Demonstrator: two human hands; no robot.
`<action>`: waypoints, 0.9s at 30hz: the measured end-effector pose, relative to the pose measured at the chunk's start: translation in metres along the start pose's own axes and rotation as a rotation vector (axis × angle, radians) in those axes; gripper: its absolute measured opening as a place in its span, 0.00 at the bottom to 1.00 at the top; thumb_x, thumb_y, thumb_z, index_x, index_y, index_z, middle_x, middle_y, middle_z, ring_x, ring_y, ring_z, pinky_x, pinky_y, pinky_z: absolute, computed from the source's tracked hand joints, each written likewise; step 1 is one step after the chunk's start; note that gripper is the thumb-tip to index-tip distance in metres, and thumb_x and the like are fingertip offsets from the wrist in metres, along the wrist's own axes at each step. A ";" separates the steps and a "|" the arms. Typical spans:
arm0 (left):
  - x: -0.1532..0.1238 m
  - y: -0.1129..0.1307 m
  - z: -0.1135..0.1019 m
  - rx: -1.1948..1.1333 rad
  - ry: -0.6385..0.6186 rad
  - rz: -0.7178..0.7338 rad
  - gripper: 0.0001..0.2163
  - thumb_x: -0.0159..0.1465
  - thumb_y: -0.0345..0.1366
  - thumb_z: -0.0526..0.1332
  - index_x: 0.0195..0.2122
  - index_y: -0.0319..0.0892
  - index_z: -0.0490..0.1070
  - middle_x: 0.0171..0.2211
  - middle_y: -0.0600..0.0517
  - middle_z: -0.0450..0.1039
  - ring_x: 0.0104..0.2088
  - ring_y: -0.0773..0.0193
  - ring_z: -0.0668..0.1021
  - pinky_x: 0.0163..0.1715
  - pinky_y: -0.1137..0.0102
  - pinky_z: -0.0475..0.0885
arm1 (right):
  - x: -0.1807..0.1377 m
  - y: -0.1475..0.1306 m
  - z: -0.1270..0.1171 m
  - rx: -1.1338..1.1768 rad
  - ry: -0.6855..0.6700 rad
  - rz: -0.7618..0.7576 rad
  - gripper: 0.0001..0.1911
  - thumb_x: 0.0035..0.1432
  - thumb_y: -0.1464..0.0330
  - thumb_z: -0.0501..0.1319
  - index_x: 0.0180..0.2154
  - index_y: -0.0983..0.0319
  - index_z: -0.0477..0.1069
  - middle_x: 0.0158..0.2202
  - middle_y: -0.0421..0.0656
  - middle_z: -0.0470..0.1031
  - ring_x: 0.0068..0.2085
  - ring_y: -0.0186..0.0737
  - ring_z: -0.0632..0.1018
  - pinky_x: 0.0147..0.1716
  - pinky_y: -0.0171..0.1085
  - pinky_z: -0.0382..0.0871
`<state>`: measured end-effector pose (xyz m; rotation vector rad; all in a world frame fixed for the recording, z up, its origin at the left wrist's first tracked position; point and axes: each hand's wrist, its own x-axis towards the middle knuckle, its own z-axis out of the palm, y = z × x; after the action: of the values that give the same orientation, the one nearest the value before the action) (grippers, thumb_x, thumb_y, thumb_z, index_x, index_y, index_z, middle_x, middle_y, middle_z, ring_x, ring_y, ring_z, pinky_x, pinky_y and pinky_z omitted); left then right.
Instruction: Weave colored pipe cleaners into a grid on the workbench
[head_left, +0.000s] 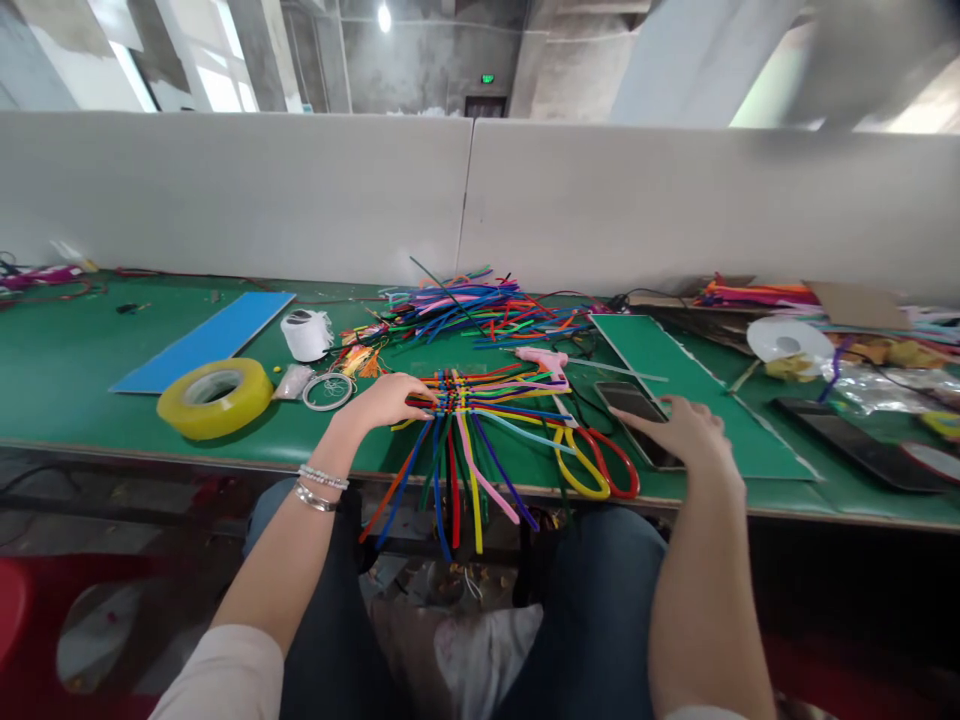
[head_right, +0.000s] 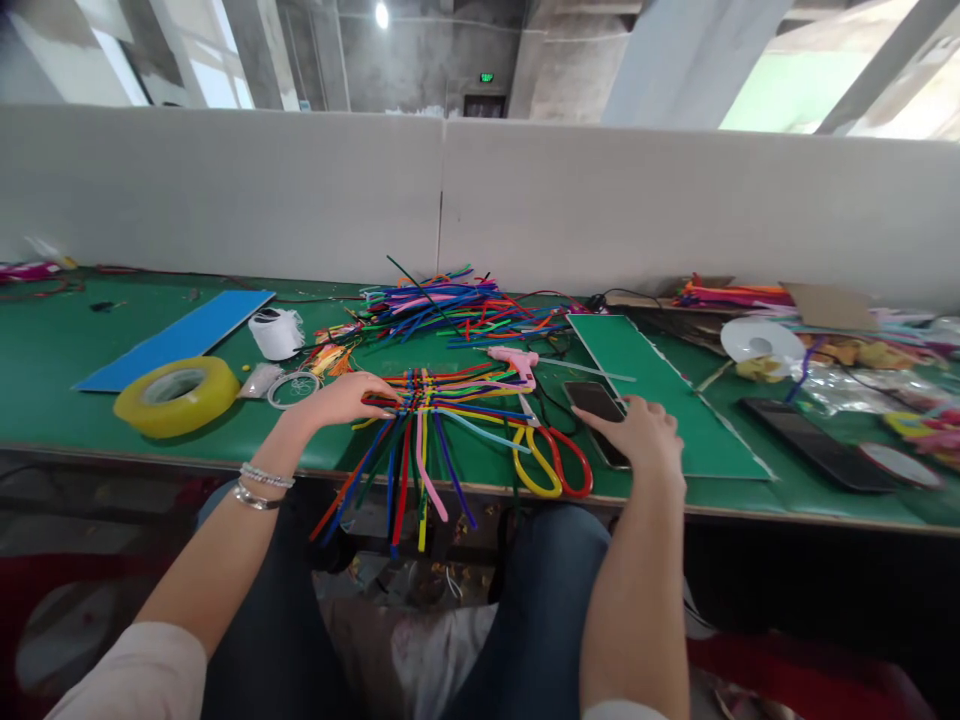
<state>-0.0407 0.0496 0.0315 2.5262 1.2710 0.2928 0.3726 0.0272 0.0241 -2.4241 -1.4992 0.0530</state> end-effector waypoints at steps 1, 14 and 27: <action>-0.001 -0.001 0.000 -0.008 -0.005 -0.005 0.16 0.58 0.44 0.61 0.46 0.46 0.73 0.47 0.51 0.73 0.48 0.60 0.73 0.47 0.71 0.64 | 0.001 0.008 0.003 -0.017 -0.027 0.058 0.51 0.38 0.38 0.55 0.55 0.67 0.61 0.53 0.65 0.61 0.53 0.69 0.62 0.45 0.56 0.59; 0.004 0.015 0.012 0.208 0.039 -0.068 0.15 0.60 0.42 0.59 0.48 0.46 0.70 0.50 0.50 0.71 0.51 0.57 0.71 0.45 0.64 0.61 | 0.013 0.012 0.011 0.068 -0.161 0.216 0.53 0.38 0.42 0.60 0.57 0.74 0.56 0.54 0.69 0.60 0.55 0.66 0.63 0.50 0.50 0.57; 0.003 0.013 0.009 0.115 -0.010 0.010 0.11 0.62 0.41 0.57 0.43 0.49 0.73 0.48 0.54 0.73 0.49 0.61 0.73 0.46 0.69 0.63 | 0.019 0.016 0.017 -0.079 -0.188 0.157 0.50 0.43 0.41 0.56 0.58 0.69 0.57 0.55 0.62 0.62 0.56 0.60 0.62 0.52 0.46 0.54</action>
<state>-0.0267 0.0429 0.0272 2.6271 1.3075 0.2151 0.3925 0.0405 0.0062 -2.6603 -1.4057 0.2655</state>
